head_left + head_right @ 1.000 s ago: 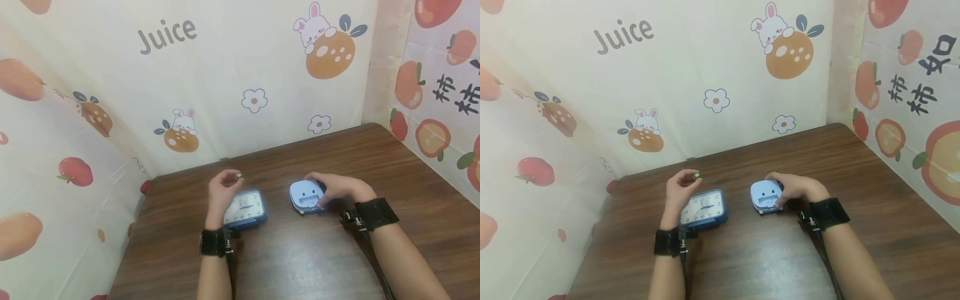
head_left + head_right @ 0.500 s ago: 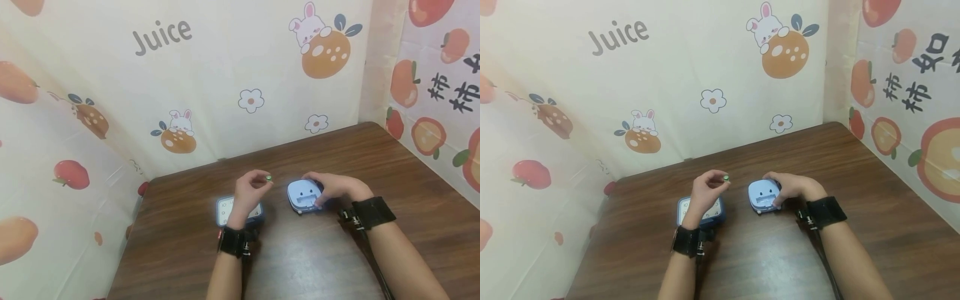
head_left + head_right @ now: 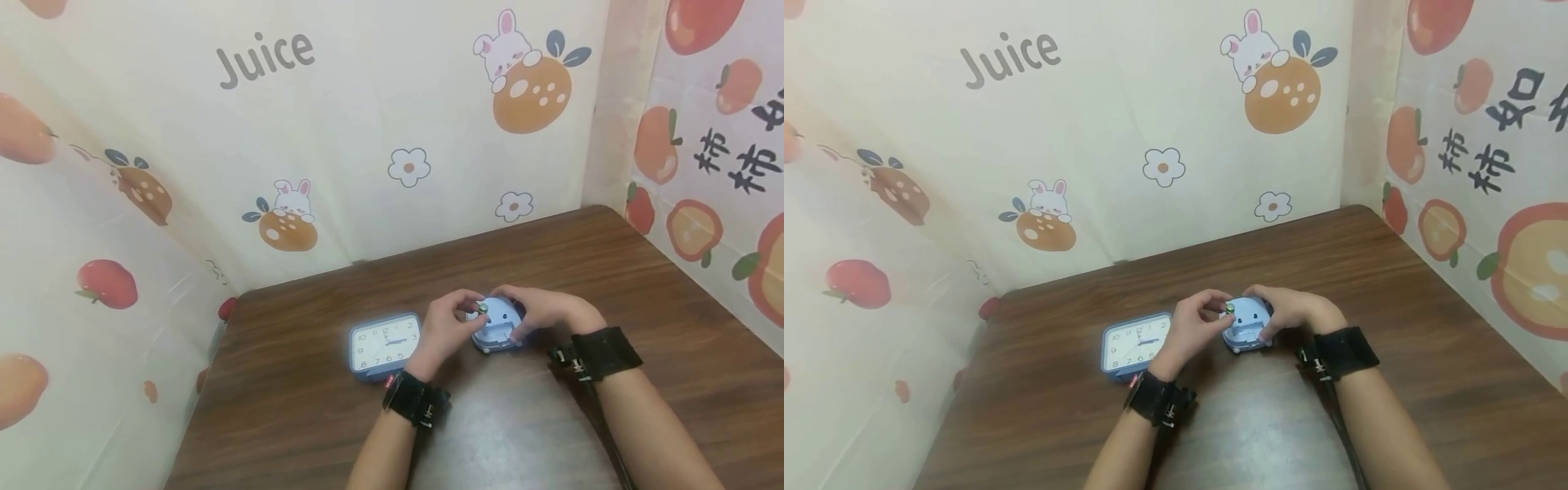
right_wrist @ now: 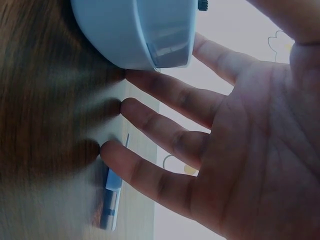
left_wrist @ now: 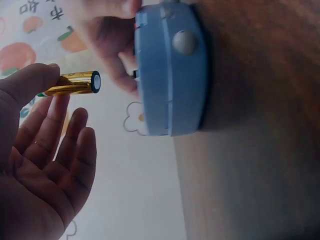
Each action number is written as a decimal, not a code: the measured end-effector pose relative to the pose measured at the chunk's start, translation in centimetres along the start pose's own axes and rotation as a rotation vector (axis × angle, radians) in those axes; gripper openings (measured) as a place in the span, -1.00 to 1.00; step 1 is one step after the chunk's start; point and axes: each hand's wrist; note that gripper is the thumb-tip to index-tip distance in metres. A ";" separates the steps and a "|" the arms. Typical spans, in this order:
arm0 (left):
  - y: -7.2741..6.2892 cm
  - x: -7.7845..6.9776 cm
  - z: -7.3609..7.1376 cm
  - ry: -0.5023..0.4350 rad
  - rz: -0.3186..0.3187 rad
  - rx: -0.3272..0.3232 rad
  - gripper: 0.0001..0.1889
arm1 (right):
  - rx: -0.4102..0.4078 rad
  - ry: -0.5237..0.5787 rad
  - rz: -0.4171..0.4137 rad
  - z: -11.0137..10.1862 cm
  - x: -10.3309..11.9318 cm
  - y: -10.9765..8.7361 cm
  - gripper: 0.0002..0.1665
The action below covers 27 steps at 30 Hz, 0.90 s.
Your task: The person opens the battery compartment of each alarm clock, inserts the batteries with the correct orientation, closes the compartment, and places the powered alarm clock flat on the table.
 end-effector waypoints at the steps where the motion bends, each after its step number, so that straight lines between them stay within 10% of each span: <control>1: 0.0 0.0 0.1 0.005 0.008 0.000 -0.69 | -0.001 0.000 0.001 0.1 0.0 0.1 0.04; 27: 0.5 0.8 2.3 0.176 0.040 0.056 -0.79 | -0.014 -0.004 -0.025 0.4 0.1 0.0 0.00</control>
Point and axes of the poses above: each hand's wrist, its own y-axis towards the middle knuckle, its own z-axis out of the palm, x = y × z, and after that the axes turned 6 degrees about x, right-handed
